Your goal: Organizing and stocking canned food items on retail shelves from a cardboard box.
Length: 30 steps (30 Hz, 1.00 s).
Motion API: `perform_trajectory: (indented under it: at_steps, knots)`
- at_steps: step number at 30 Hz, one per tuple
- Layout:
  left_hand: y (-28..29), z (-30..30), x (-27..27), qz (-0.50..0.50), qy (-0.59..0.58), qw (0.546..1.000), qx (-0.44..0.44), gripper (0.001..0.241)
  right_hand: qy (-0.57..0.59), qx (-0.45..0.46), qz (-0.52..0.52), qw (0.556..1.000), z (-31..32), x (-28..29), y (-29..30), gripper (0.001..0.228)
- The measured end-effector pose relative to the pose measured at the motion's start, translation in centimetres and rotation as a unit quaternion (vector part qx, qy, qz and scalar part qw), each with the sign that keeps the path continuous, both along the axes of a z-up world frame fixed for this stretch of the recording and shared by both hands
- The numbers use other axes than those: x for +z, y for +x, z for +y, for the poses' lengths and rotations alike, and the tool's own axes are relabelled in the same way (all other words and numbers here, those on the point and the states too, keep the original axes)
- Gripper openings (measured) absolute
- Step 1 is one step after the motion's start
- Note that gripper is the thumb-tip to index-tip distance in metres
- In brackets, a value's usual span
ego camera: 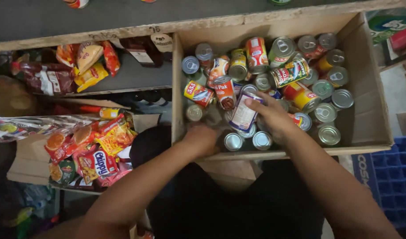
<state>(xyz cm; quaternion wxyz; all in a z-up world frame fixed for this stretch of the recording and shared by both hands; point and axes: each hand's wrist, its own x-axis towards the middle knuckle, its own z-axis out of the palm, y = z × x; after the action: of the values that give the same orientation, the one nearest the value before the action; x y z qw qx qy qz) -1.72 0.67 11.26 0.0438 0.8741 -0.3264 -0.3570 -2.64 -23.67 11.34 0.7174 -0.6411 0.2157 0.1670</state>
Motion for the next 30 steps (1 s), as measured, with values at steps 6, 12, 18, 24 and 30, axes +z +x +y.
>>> perform_trajectory:
  at_steps: [6,12,18,24,30]
  knots:
    - [0.5,-3.6,-11.3,0.191,-0.323,0.925,0.053,0.087,-0.054,0.037,-0.108,0.992,1.2,1.7,-0.5,0.061]
    - [0.4,-4.3,-8.9,0.079,-0.122,0.986,0.088,0.068,-0.186,0.017,-0.249,0.950,0.9,1.3,-0.6,0.060]
    - [3.1,1.4,-6.0,0.372,-0.298,0.812,0.338,0.047,-0.310,-0.051,-0.301,0.900,-1.8,-1.3,0.2,0.069]
    - [4.4,4.4,-2.0,0.382,-0.328,0.829,0.245,0.043,-0.417,-0.062,-0.354,0.835,-2.8,-1.2,0.8,0.066]
    - [4.6,4.0,-2.6,0.319,-0.381,0.841,0.214,0.033,-0.599,-0.097,-0.375,0.701,-1.8,1.5,-0.4,0.055]
